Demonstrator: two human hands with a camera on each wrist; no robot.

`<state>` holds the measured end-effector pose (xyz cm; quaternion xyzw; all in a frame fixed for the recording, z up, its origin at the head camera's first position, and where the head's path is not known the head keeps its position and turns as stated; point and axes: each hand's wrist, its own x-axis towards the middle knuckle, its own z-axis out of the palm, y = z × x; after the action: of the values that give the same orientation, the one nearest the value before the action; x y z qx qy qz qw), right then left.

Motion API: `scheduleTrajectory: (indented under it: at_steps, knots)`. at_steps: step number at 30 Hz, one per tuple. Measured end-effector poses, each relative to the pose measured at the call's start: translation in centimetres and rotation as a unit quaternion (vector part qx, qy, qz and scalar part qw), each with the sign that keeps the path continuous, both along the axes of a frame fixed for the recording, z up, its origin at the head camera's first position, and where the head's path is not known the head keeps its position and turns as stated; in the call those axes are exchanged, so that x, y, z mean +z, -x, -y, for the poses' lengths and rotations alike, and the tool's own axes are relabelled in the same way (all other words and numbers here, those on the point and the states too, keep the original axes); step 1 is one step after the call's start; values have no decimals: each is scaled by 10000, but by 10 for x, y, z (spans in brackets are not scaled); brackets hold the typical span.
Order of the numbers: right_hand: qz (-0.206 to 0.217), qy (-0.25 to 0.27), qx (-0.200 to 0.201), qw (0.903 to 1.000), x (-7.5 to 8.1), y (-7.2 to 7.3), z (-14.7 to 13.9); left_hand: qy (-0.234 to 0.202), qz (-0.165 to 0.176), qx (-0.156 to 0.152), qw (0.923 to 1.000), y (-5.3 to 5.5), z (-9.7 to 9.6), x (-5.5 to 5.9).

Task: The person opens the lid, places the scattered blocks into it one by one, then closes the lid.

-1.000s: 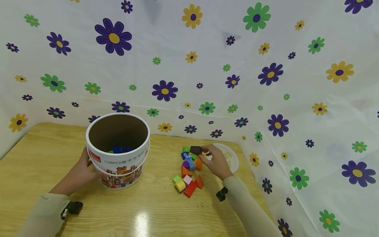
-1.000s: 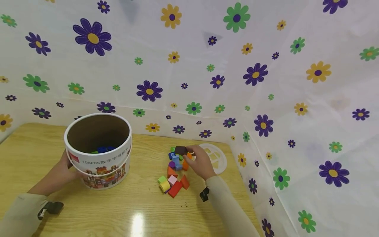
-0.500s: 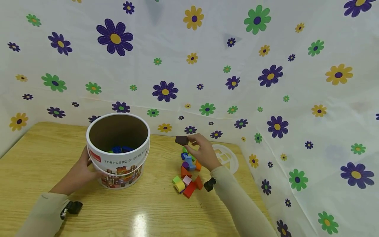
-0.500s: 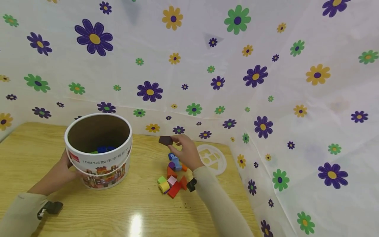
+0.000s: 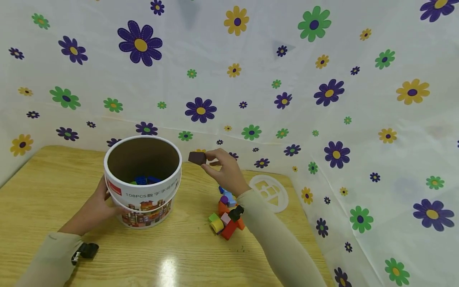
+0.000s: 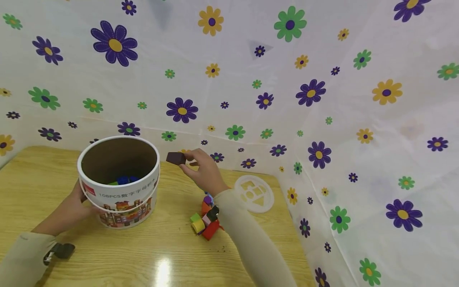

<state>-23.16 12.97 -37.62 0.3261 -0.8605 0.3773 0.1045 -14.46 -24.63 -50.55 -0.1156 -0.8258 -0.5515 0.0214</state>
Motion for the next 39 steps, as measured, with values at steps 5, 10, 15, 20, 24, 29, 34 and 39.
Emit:
scheduleTrajectory:
  at_steps: [5, 10, 15, 20, 24, 29, 34, 39]
  knots:
    - [-292, -58, 179, 9994, 12, 2, 22, 20, 68, -35, 10000, 2, -1, -1]
    - [-369, 83, 405, 9985, 21, 3, 43, -74, 61, -53, 9999, 4, -2, -4]
    - [-209, 281, 795, 9962, 24, 3, 66, -57, 44, 5, 10000, 4, -1, -5]
    - [-143, 282, 961, 9949, 26, 2, 83, -36, 90, 1, 10000, 3, -3, -3]
    - [-208, 223, 875, 9957, 27, 0, 93, -65, 80, -11, 9999, 3, -4, -3]
    - [-227, 5, 943, 9953, 27, -2, 103, -76, 94, -5, 9999, 3, -2, -2]
    - [-176, -364, 934, 9948, 27, -2, 112, 36, 236, 66, 9997, 1, -2, -2]
    - [75, -496, 733, 9961, 26, -1, 116, 76, 315, 112, 9994, 0, 0, -1]
